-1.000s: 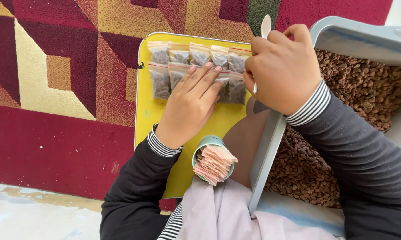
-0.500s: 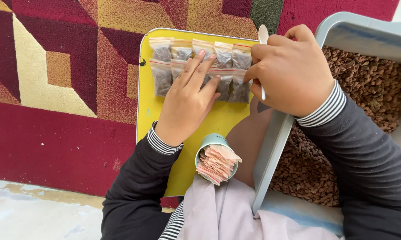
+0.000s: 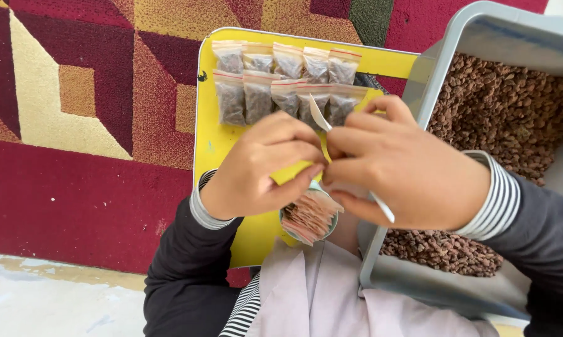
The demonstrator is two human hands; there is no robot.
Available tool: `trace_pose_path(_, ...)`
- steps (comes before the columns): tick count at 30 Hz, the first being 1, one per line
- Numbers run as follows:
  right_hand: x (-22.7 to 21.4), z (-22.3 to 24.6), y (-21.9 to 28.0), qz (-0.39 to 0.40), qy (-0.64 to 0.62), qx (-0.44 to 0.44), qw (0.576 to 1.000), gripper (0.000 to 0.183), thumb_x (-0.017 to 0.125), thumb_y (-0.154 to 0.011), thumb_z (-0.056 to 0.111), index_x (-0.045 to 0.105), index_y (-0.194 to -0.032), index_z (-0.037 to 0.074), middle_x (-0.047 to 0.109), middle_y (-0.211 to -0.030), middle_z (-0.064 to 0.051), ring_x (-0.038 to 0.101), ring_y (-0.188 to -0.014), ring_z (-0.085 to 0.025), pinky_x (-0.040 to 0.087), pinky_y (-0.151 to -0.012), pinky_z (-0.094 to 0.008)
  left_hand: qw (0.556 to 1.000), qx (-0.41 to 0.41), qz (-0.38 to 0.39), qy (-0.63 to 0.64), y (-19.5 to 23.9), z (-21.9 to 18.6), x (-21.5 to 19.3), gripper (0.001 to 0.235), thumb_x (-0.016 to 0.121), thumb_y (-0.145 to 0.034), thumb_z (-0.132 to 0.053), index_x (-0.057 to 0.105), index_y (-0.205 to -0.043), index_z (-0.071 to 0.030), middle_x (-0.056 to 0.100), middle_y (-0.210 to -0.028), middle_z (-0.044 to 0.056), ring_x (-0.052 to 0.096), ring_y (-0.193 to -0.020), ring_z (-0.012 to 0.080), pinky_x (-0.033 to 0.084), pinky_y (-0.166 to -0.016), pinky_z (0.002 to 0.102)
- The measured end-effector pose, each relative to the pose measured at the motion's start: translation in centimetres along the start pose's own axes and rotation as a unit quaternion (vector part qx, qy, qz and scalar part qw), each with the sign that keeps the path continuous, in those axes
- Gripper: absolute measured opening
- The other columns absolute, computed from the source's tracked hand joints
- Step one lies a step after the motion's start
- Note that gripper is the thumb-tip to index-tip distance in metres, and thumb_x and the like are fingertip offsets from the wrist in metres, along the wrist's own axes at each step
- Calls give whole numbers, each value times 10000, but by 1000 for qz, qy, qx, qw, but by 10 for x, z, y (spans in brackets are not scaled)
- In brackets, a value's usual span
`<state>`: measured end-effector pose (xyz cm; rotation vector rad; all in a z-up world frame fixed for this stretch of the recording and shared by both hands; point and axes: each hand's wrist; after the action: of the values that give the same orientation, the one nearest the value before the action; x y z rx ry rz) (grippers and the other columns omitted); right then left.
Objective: The person scoops brown granular material from a large container into small plastic pouches using a white spoon. They hold each pouch open with one hand, fill it, and place it on a yellow tray. The process is repeated for multiple pouches.
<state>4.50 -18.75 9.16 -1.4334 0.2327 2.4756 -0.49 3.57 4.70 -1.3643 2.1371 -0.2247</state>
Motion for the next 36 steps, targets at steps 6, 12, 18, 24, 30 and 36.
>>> trace_pose_path(6,26,23,26,-18,90,58,994,198,686,-949,333,623,-817,198,550,-875,15,526,-808,-260,364,-916,-517,993,-7,105,-52,10,-6,0,60,670,-921,-63,682,-950,-12,642,-1008,138,561,-853,326,456,-802,426)
trace_pose_path(12,43,35,38,-69,49,90,992,186,675,-973,256,645,-810,172,563,-830,16,536,-811,-257,324,-930,-486,984,-40,167,-44,19,-3,7,116,666,-893,-126,681,-980,-50,631,-1071,112,563,-914,314,443,-846,425)
trace_pose_path(18,50,33,41,-96,45,99,989,196,672,-993,243,633,-818,166,554,-838,36,511,-802,-247,314,-916,-467,978,-41,196,-50,21,1,13,130,697,-922,-196,691,-969,-76,629,-1058,97,569,-900,308,442,-819,425)
trace_pose_path(24,51,34,39,-140,56,86,985,170,715,-958,177,601,-833,157,548,-839,36,524,-816,-236,316,-948,-459,974,-57,210,-58,22,8,18,188,722,-874,-273,696,-963,-109,614,-1080,86,552,-920,309,446,-840,430)
trace_pose_path(30,41,37,41,-144,61,87,984,108,691,-962,181,629,-874,173,550,-849,37,534,-817,-230,308,-938,-462,970,-69,226,-56,23,12,21,209,742,-836,-275,673,-960,-121,616,-1056,72,562,-906,306,431,-808,447)
trace_pose_path(36,27,45,45,-174,75,85,978,58,716,-936,171,669,-903,172,578,-859,41,522,-748,-229,313,-944,-476,973,-66,219,-36,21,12,21,166,740,-879,-218,696,-995,-107,616,-1036,71,575,-896,308,428,-793,437)
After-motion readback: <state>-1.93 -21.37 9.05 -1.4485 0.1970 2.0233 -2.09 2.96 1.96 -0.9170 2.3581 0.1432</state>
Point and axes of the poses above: each hand's wrist, its own y-axis away from the middle knuckle, its own x-axis out of the palm, z = x × y
